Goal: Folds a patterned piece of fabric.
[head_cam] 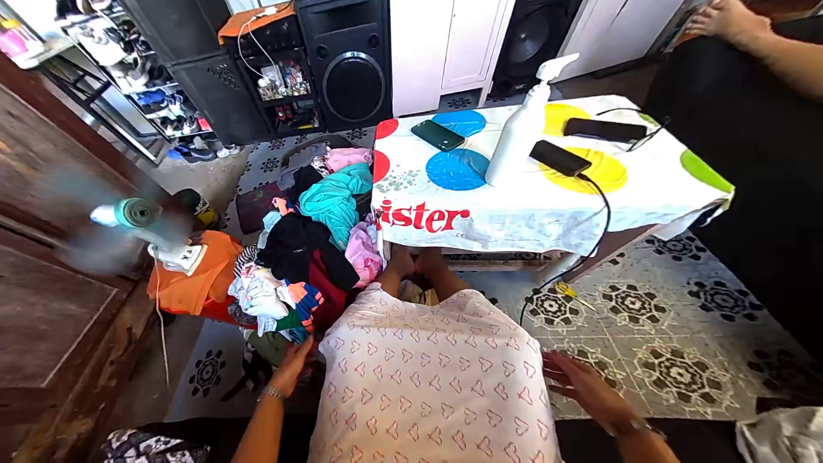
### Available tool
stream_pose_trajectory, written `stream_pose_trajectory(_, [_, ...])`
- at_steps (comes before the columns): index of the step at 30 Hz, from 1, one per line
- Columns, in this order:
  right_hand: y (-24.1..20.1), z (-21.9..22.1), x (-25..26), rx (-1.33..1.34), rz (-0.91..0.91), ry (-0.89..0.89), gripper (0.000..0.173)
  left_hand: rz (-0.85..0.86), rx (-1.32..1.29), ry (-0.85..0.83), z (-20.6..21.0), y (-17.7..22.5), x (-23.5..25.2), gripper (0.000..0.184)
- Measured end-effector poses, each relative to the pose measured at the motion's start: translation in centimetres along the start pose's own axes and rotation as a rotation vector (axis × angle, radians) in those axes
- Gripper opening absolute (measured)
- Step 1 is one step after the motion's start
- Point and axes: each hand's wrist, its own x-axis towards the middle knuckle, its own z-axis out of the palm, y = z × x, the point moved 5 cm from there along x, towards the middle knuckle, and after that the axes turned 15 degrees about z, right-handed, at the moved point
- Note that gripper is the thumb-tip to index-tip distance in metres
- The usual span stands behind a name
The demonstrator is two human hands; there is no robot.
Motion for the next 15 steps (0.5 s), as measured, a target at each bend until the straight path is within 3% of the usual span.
stream_pose_trajectory(2, [-3.4, 3.8, -3.1, -0.047, 0.016, -0.075, 0.052, -0.126, -0.169, 0.007, 3.1, -1.3, 2.5, 0.07])
stream_pose_trajectory(4, [-9.6, 8.0, -9.3, 0.058, 0.213, -0.061, 0.048, -0.163, -0.328, 0.03, 5.4, -1.1, 4.2, 0.074])
stream_pose_trajectory(7, [-13.7, 10.2, -9.4, 0.039, -0.001, -0.158, 0.046, -0.118, -0.348, -0.031, 6.3, 0.2, 6.3, 0.059])
stream_pose_trajectory(8, [-15.0, 10.3, -9.7, -0.032, 0.038, -0.125, 0.042, -0.091, -0.306, -0.053, 6.1, 0.5, 7.1, 0.051])
stream_pose_trajectory(10, [-15.5, 9.1, -7.6, -0.028, 0.103, 0.025, 0.034, 0.019, -0.149, -0.09, 5.7, 1.9, 8.7, 0.039])
stream_pose_trajectory(13, [-10.7, 4.1, 3.0, 0.053, -0.136, 0.264, 0.038, 0.175, 0.095, 0.008, 3.9, 4.1, 10.3, 0.039])
stream_pose_trajectory(15, [-9.8, 1.8, 5.5, -0.074, -0.224, 0.424, 0.046, 0.233, 0.283, 0.082, 2.4, 4.1, 10.9, 0.04])
